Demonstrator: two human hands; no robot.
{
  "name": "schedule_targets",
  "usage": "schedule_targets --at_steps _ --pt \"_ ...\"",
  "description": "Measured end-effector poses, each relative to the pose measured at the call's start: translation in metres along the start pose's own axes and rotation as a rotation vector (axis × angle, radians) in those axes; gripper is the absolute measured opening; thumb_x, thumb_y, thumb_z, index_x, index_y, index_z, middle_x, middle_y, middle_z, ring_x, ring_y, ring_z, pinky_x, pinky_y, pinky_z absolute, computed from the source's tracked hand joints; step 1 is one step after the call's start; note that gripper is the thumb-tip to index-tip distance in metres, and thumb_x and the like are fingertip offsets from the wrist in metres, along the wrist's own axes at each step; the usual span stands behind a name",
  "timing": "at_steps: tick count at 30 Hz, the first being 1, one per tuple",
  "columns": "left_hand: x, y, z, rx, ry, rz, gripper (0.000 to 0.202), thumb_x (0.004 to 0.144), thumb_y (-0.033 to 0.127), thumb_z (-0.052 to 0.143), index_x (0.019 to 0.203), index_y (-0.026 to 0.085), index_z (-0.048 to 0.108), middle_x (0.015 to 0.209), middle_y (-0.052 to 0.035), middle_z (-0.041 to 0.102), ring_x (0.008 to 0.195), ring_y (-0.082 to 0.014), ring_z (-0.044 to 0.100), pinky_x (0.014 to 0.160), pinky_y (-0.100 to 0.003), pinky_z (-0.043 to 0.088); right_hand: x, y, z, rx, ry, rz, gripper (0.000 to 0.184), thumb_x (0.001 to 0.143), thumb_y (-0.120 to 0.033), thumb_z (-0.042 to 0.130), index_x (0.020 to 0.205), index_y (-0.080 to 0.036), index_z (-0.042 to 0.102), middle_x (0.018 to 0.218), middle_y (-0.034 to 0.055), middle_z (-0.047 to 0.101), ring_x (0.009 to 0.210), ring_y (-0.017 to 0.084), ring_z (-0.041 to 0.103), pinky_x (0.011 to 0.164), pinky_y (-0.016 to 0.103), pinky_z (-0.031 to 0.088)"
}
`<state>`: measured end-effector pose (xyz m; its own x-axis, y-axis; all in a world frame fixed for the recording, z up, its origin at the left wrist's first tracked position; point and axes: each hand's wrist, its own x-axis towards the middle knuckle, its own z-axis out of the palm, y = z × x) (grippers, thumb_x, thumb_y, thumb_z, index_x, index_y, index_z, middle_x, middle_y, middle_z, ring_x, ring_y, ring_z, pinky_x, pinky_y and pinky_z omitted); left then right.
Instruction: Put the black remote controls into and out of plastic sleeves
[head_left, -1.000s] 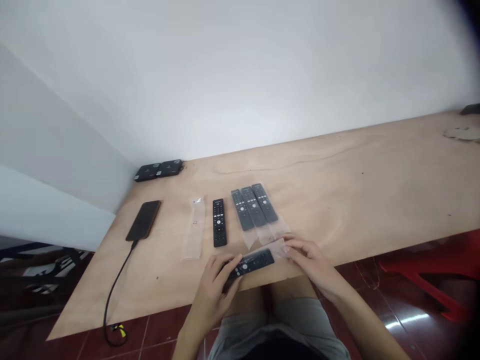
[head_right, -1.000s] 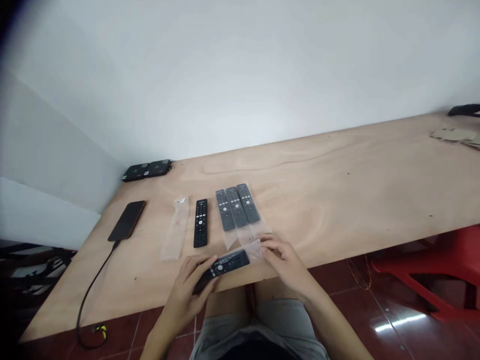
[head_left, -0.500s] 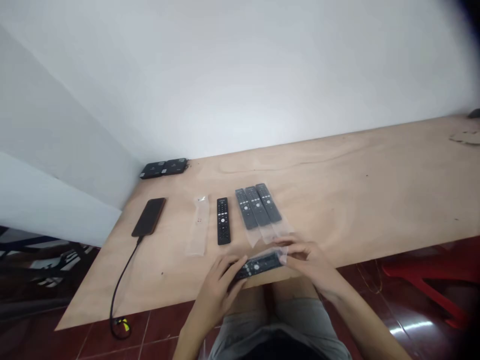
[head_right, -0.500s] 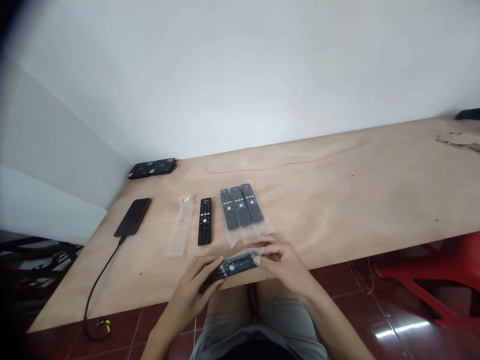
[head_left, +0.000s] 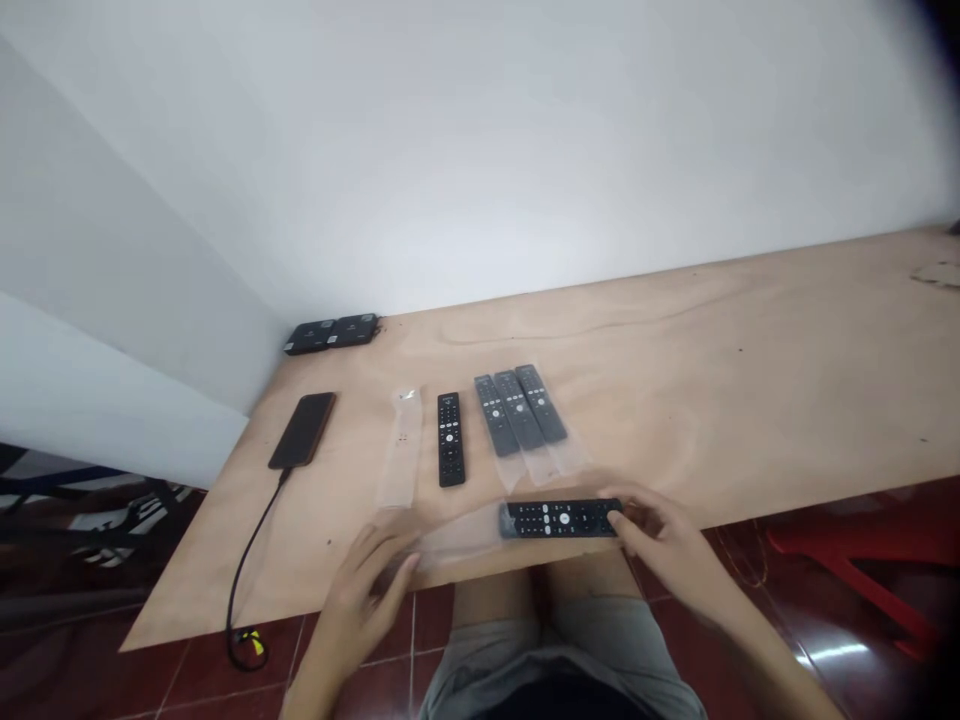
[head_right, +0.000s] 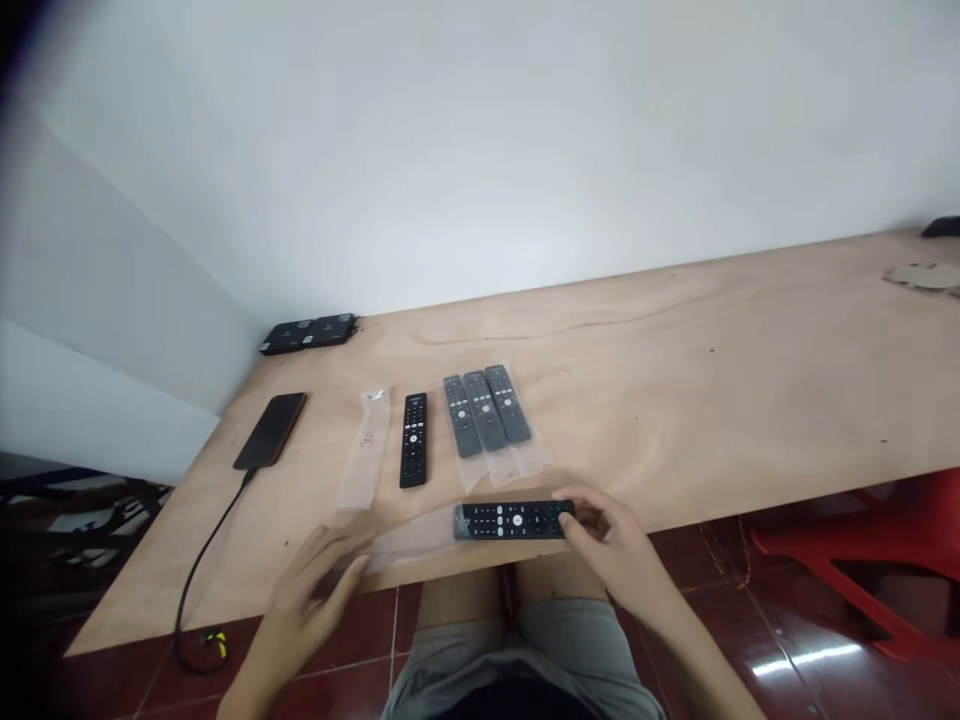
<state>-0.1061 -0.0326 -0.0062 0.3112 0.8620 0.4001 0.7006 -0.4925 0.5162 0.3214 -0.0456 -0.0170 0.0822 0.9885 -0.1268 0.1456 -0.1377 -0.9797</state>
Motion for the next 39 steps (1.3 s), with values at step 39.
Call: schedule_targets --at_steps 39 --pt "-0.005 0.023 0.029 -0.04 -0.047 -0.041 0.032 0.111 0.023 0.056 0.14 0.03 0.069 0.126 -0.0072 0.08 0.117 -0.0264 0.075 0.117 -0.052 0.055 0.03 -0.044 0.129 -0.784 -0.306 -0.738 0.027 0.108 -0.009 0.053 0.125 -0.02 0.07 0.118 0.0126 0.071 0.108 0.031 0.061 0.095 0.048 0.055"
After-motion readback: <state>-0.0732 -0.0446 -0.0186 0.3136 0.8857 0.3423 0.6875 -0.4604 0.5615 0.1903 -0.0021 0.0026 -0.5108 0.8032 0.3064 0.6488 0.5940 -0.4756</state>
